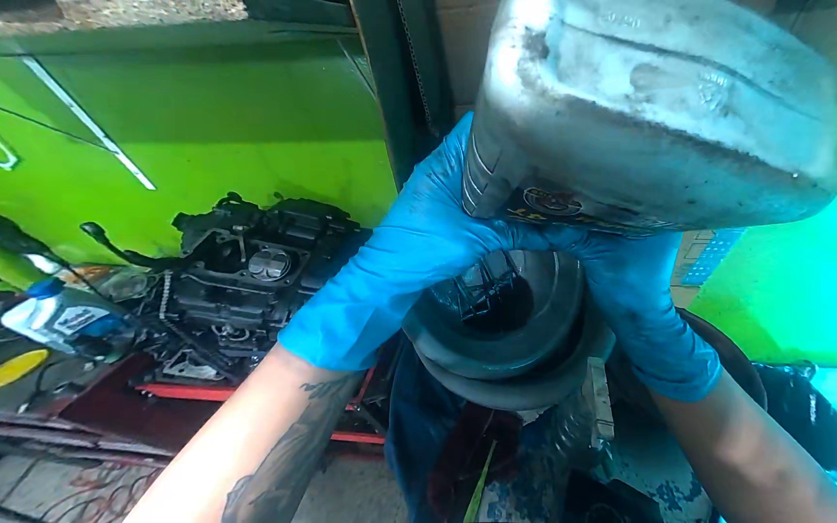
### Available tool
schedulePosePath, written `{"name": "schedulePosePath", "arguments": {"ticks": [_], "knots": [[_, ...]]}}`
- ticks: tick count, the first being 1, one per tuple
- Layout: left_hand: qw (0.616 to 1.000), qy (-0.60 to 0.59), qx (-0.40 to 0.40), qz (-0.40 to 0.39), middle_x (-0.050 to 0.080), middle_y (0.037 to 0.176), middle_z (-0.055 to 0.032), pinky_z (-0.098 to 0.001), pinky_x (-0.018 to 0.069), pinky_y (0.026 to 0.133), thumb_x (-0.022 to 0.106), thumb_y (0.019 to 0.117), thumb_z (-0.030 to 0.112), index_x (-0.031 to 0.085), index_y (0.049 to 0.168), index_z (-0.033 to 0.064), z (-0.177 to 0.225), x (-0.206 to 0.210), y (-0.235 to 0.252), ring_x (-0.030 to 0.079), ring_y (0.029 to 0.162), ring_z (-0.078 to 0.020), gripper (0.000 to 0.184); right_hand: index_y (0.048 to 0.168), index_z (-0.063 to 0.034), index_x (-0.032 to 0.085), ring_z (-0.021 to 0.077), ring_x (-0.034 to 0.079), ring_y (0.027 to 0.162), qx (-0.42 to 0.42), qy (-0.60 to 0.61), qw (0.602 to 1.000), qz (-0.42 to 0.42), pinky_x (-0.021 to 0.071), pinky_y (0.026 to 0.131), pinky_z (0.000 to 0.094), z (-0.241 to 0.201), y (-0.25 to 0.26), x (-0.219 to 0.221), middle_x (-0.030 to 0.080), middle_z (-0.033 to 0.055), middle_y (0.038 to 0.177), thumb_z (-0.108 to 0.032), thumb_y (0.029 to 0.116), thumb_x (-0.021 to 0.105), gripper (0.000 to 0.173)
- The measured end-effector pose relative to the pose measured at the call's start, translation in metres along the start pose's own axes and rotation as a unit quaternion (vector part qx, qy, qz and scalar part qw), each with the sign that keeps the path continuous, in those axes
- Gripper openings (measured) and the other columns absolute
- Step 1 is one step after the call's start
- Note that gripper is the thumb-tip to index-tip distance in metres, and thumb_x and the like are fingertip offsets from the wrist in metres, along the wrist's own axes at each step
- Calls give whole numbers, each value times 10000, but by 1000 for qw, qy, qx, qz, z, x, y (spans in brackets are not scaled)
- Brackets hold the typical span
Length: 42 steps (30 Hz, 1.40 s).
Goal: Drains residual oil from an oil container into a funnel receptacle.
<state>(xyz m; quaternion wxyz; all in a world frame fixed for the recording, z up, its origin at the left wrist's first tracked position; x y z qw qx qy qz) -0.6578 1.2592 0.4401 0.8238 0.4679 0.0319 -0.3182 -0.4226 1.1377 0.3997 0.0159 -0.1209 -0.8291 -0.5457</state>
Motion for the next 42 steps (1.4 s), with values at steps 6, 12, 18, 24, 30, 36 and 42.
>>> {"name": "schedulePosePath", "arguments": {"ticks": [6, 12, 18, 24, 30, 36, 42], "knots": [[1000, 5, 7, 14, 657, 1305, -46, -367, 549, 1070, 1002, 636, 172, 506, 1416, 86, 1, 12, -4, 626, 1242, -167, 928, 1208, -51, 585, 142, 714, 1058, 19, -24, 999, 19, 615, 973, 352, -63, 19, 45, 728, 11, 1104, -32, 643, 951, 672], [999, -27, -35, 6, 660, 1295, -56, -379, 548, 1066, 994, 653, 176, 507, 1415, 83, -12, 46, -25, 629, 1234, -175, 909, 1189, -85, 611, 83, 713, 1026, 44, -44, 998, 28, 614, 953, 295, -65, -1, 34, 737, -43, 1073, -64, 665, 943, 621], [998, -27, -59, -8, 662, 1289, -46, -381, 559, 1051, 995, 649, 163, 499, 1416, 107, -22, 61, -20, 637, 1222, -169, 915, 1191, -53, 604, 115, 718, 1027, 56, -43, 997, 39, 618, 958, 325, -59, -6, 21, 737, -6, 1081, -40, 661, 942, 628], [996, -57, -61, -9, 655, 1301, -73, -408, 567, 1045, 992, 647, 125, 478, 1435, 97, -26, 65, -12, 639, 1230, -200, 942, 1195, -22, 604, 153, 724, 1030, 52, -46, 997, 44, 621, 961, 357, -56, -1, 14, 739, 35, 1086, -2, 636, 947, 656], [998, -50, -50, -5, 655, 1301, -75, -401, 559, 1056, 999, 631, 117, 493, 1421, 81, -31, 68, -8, 634, 1235, -199, 940, 1199, -16, 598, 146, 722, 1037, 48, -66, 996, 45, 618, 967, 349, -53, 0, 10, 736, 34, 1094, -40, 648, 951, 655], [997, -53, -56, 1, 645, 1328, -70, -401, 548, 1075, 989, 649, 118, 480, 1445, 89, -33, 69, -8, 622, 1257, -194, 945, 1220, -15, 585, 139, 713, 1053, 51, -81, 995, 40, 611, 978, 337, -51, 1, 8, 726, 30, 1109, -60, 651, 955, 680], [998, -34, -51, 5, 655, 1309, -60, -383, 554, 1060, 989, 661, 150, 492, 1433, 87, -33, 66, -11, 628, 1242, -178, 921, 1197, -16, 587, 141, 727, 1011, 54, -51, 997, 38, 630, 940, 340, -51, 1, 10, 734, 31, 1083, -22, 634, 951, 670]]}}
Point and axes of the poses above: each hand's wrist, its own y-axis towards the middle knuckle, its own x-axis out of the palm, z = x × y, the point moved 1 cm from there along y, towards the middle knuckle
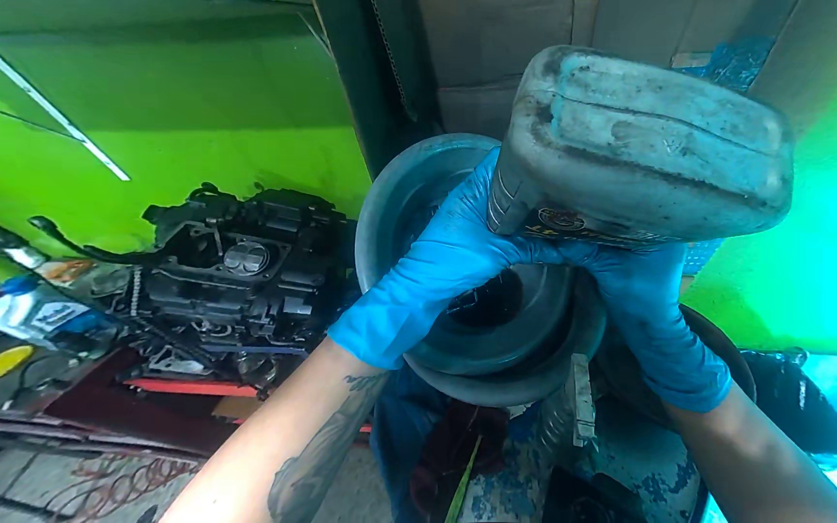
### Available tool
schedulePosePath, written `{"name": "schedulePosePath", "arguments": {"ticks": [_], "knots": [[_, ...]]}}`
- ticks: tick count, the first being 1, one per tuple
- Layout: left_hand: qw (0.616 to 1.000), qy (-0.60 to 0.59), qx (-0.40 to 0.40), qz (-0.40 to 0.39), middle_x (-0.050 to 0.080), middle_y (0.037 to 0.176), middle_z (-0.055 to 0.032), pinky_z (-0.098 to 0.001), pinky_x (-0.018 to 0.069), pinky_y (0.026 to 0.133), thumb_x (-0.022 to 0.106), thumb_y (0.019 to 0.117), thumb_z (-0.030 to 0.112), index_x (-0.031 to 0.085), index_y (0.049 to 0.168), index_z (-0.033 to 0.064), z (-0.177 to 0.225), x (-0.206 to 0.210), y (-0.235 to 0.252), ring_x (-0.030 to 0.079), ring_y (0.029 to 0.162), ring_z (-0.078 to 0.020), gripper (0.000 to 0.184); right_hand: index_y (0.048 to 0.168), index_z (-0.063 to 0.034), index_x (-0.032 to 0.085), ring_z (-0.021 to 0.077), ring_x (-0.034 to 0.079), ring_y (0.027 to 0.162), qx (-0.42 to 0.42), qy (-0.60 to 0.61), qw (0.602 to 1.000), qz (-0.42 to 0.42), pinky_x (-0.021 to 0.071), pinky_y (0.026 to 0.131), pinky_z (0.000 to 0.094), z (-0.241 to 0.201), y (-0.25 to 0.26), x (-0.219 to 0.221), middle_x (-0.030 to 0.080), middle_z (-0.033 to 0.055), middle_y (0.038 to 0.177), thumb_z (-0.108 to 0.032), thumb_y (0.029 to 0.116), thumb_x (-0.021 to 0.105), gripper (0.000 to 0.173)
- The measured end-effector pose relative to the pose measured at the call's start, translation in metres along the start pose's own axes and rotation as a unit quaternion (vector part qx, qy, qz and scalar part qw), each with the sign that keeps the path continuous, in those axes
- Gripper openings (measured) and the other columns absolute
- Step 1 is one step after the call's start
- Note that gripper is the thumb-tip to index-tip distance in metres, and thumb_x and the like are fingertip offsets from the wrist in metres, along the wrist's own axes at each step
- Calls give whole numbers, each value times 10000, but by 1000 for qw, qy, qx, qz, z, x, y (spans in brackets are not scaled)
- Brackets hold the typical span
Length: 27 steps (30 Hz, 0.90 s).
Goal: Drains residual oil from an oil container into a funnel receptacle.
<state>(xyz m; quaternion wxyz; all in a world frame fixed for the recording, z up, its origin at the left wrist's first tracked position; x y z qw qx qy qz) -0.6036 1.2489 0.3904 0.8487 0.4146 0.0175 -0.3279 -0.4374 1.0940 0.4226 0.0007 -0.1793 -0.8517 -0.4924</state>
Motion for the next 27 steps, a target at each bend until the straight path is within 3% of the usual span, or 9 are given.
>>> {"name": "schedulePosePath", "arguments": {"ticks": [4, 8, 13, 18, 22, 27], "knots": [[1000, 27, -1, -4, 656, 1302, -32, -366, 557, 1054, 986, 671, 185, 498, 1426, 114, 0, 0, 0, 627, 1238, -156, 901, 1196, -33, 587, 132, 720, 1032, 5, 10, 1000, 1, 624, 949, 336, -2, -2, 0, 731, 15, 1087, -9, 656, 932, 641], [1000, -22, 3, -7, 657, 1305, -78, -415, 559, 1061, 988, 650, 105, 498, 1412, 86, 0, 3, 3, 632, 1245, -206, 907, 1212, -15, 581, 158, 720, 1044, 0, 5, 1000, 8, 620, 969, 363, -1, -1, -1, 732, 43, 1103, -12, 627, 954, 694], [1000, -26, 0, -11, 652, 1311, -77, -406, 555, 1061, 990, 645, 107, 487, 1423, 87, -1, 6, 7, 629, 1246, -199, 927, 1225, -14, 576, 153, 714, 1054, -2, -12, 1000, 10, 613, 977, 353, 0, 1, -5, 724, 40, 1112, -48, 639, 959, 701], [1000, 8, 22, -7, 645, 1321, -58, -376, 543, 1070, 1002, 637, 163, 478, 1436, 89, -1, 4, 14, 619, 1254, -172, 958, 1211, -31, 586, 124, 712, 1049, -29, -23, 999, 9, 611, 974, 327, 1, 8, -5, 725, 14, 1103, -75, 650, 960, 675], [1000, 21, 18, -10, 650, 1314, -50, -380, 550, 1068, 1002, 633, 161, 485, 1441, 100, 3, -8, 26, 624, 1245, -171, 961, 1206, -8, 597, 166, 720, 1037, -43, 8, 999, 5, 623, 958, 365, 4, 19, 0, 729, 51, 1099, -30, 634, 958, 676], [999, 23, 41, -11, 639, 1331, -66, -381, 540, 1079, 997, 643, 144, 487, 1427, 83, 0, -19, 35, 612, 1268, -179, 937, 1181, -37, 592, 137, 726, 1013, -42, 31, 999, 9, 633, 931, 344, 5, 28, 7, 734, 15, 1074, 9, 622, 944, 662]]}}
Point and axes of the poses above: each hand's wrist, its own y-axis towards the middle knuckle, its own x-axis out of the palm, z = x × y, the point moved 1 cm from there along y, towards the middle knuckle
